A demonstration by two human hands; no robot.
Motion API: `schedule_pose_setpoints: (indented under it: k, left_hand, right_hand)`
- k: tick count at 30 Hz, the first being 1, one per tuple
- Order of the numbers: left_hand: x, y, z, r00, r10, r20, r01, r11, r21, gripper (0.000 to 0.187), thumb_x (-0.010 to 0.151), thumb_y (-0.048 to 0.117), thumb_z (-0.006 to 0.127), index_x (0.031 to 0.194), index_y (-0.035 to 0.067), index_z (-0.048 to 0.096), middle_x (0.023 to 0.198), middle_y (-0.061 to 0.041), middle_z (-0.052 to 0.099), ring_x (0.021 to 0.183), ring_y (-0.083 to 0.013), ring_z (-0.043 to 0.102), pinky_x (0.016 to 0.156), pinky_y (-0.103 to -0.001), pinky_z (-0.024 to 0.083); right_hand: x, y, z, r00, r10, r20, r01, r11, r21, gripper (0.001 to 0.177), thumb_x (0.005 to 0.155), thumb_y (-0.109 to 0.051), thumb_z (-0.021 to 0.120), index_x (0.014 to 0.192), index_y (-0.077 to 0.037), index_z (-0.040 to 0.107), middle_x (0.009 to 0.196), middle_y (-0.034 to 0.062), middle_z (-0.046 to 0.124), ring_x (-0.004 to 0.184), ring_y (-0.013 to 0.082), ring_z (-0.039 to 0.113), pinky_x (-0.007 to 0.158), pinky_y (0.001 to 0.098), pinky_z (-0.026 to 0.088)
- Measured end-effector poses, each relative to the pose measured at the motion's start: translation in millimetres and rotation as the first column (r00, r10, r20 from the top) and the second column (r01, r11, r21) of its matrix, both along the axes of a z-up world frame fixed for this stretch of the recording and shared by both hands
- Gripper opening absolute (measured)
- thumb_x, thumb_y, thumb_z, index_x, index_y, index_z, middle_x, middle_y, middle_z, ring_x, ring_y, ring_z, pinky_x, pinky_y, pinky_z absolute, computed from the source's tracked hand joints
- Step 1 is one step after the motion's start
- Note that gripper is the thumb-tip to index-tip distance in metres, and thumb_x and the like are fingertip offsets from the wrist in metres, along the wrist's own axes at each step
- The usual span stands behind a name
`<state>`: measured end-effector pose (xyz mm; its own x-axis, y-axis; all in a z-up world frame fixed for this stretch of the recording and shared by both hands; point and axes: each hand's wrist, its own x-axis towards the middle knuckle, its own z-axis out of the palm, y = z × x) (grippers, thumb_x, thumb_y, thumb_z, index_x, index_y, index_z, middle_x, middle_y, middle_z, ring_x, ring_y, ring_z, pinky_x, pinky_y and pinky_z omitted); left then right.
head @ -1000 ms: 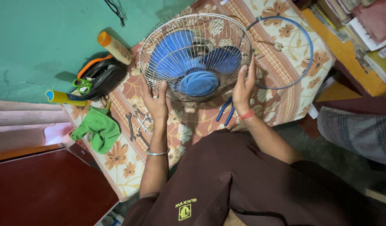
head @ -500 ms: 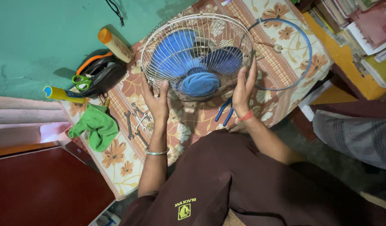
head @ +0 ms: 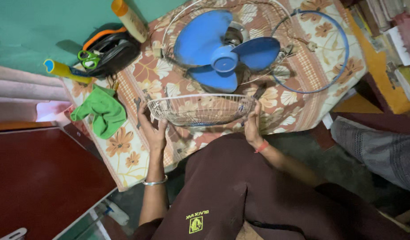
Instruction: The person assembles a blue electric fan by attaching the front grille, aligning the blades, and securing the rear grille. They use a green cloth to wipe the fan blades and grille during assembly.
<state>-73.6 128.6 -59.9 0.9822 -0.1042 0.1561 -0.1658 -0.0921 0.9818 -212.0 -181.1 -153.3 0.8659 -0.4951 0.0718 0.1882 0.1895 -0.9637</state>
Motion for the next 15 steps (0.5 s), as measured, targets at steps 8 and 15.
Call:
schedule_pose_setpoints:
  k: [8, 15]
  left_hand:
    - [4.8, 23.6, -3.8, 0.990, -0.112, 0.091, 0.116, 0.993, -0.035, 0.073, 0.095, 0.050, 0.070, 0.145, 0.003, 0.045, 0.140, -0.011, 0.053, 0.139, -0.0254, 0.051, 0.125, -0.040, 0.037]
    - [18.9, 23.4, 52.1, 0.968, -0.250, 0.035, 0.233, 0.939, 0.252, 0.027, 0.092, 0.026, 0.074, 0.085, 0.000, 0.071, 0.084, -0.005, 0.068, 0.082, -0.0173, 0.065, 0.076, -0.030, 0.049]
  right_hand:
    - [5.5, -5.7, -15.9, 0.994, 0.104, -0.039, -0.106, 0.992, -0.067, 0.071, 0.103, -0.070, 0.047, 0.129, -0.004, 0.047, 0.121, 0.0097, 0.053, 0.117, 0.0184, 0.051, 0.106, 0.0350, 0.042]
    - [7.4, -10.7, 8.9, 0.979, 0.194, -0.068, -0.204, 0.949, -0.238, 0.074, 0.098, -0.078, 0.049, 0.113, -0.006, 0.048, 0.115, 0.0056, 0.049, 0.119, 0.0176, 0.052, 0.108, 0.0337, 0.042]
